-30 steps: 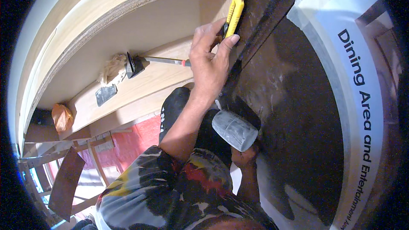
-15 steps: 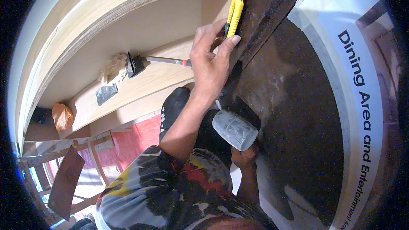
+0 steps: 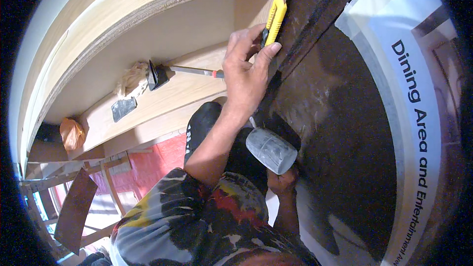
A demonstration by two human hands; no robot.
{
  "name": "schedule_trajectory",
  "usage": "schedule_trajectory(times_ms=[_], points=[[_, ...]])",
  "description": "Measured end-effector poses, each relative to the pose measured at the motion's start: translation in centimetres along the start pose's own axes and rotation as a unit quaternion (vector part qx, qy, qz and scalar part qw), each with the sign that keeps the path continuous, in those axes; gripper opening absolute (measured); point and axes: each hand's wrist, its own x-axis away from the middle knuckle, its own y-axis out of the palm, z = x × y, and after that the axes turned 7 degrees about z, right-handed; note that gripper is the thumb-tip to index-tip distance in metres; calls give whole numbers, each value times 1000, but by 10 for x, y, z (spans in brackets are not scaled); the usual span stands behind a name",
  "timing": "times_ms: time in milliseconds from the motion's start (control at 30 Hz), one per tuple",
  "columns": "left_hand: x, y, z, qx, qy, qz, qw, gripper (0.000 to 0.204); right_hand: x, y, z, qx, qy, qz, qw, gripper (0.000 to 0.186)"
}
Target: The person uses a utility knife to score the edge of a wooden trim piece and a rubber mallet to tap it into a cabinet frame. They repeatedly score and tap the wood to ensure a tight fit within the frame.
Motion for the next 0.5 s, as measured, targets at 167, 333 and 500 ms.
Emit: schedule_trajectory(times_ms=[167,333,500], points=[[0,1,0,9,9,11,1000,35,-1,1,-2,-6,23,-2,1000,22],[-1,1,-4,2,14,6,1000,35,-2,1,-2,-9,32,-7,999,22],[2,-2,1,-17,27,-13,999,33,-1,1,-1,-10,40,-7,999,22]])
